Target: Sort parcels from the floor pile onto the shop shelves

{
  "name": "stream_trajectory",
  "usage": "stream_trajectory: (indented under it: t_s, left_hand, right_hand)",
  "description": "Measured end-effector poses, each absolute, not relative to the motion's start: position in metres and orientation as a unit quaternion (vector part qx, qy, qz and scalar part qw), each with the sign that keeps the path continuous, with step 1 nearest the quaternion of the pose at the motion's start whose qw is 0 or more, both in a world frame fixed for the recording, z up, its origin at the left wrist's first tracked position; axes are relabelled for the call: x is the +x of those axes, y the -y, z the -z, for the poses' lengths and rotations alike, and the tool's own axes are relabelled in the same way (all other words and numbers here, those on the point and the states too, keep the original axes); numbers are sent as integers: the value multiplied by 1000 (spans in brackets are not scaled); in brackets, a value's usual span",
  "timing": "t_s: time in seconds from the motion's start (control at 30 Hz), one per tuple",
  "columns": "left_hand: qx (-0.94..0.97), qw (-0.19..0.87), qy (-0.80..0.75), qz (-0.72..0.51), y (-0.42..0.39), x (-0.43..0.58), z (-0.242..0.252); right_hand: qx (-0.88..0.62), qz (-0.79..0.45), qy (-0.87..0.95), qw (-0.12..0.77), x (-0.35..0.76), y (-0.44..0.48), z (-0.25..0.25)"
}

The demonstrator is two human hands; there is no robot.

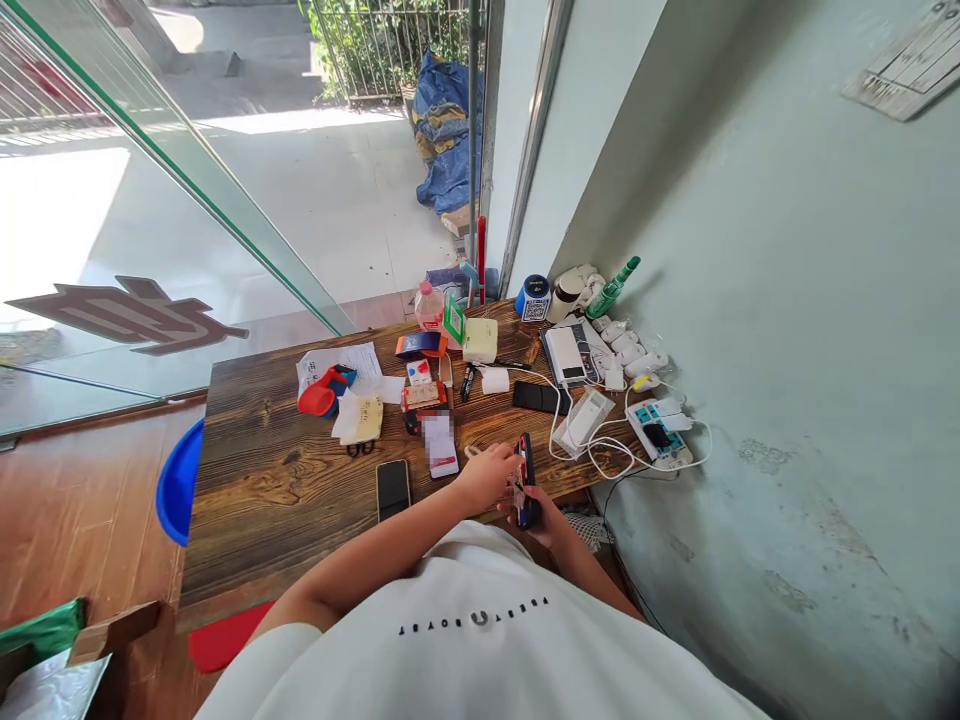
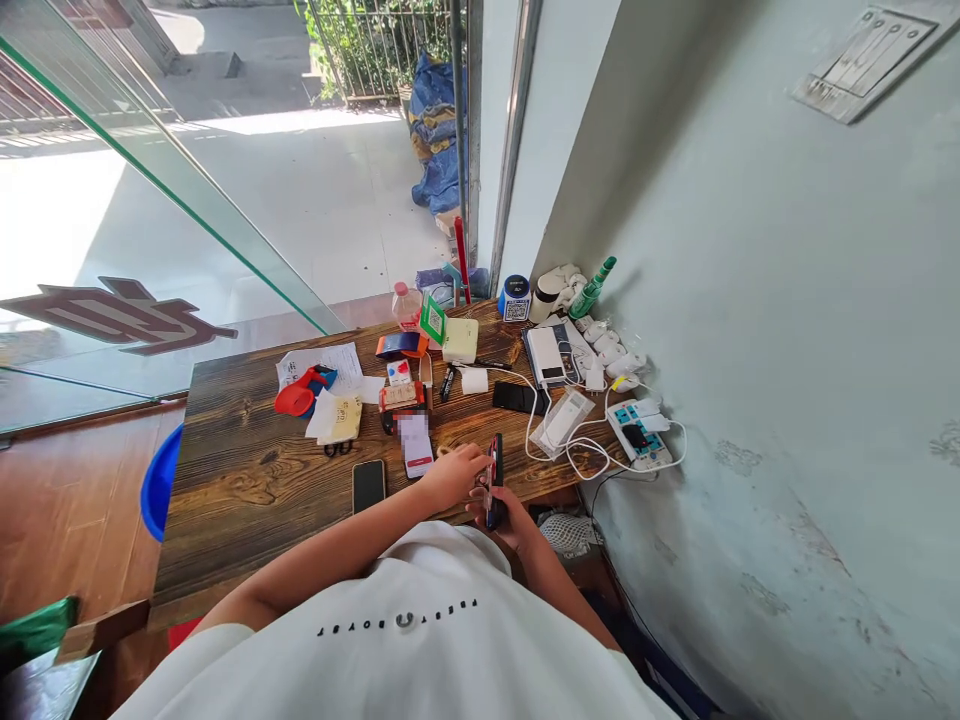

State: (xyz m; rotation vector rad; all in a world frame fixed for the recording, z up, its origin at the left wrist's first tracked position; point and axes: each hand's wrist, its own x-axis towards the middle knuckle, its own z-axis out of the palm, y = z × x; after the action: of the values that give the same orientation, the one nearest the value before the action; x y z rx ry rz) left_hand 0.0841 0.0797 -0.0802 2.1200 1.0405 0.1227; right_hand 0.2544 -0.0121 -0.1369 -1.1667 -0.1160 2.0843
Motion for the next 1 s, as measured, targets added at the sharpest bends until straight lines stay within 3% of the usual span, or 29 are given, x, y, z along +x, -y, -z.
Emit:
stream_trajectory:
  t_s: [0.17,0.3,0.43,0.57,0.67,0.77,0.9,1.0]
  left_hand:
    - [782,334,-504,-152,-94,78,110]
    - [631,271,-700,-193,-75,26,139]
    - [394,215,-883,-140,-34,-34,170]
    - [282,239,-926,-69,1,-70,185]
    - [289,280,-913,-61,19,-81,180]
    - [285,321,-900,-75,27,-90,170]
    - [233,378,-887,-128,28,-113,159]
    - [205,440,-853,-192,35,-130,152]
  right_hand:
    - [-551,-736,89,383,248,-18,165]
    - [-709,-585,153,362,237,-61,195]
    - [-827,-421,236,288,242,-95,209]
    - [-856,-325,340,216,248,-106,203]
    - [-834,-271,440,194,241,-90,191]
    - [-733,-180,615,229,221,-73,180]
    - [-540,-276,726,323,136,-88,157]
    - [-452,-324,779,290,52,-99,131]
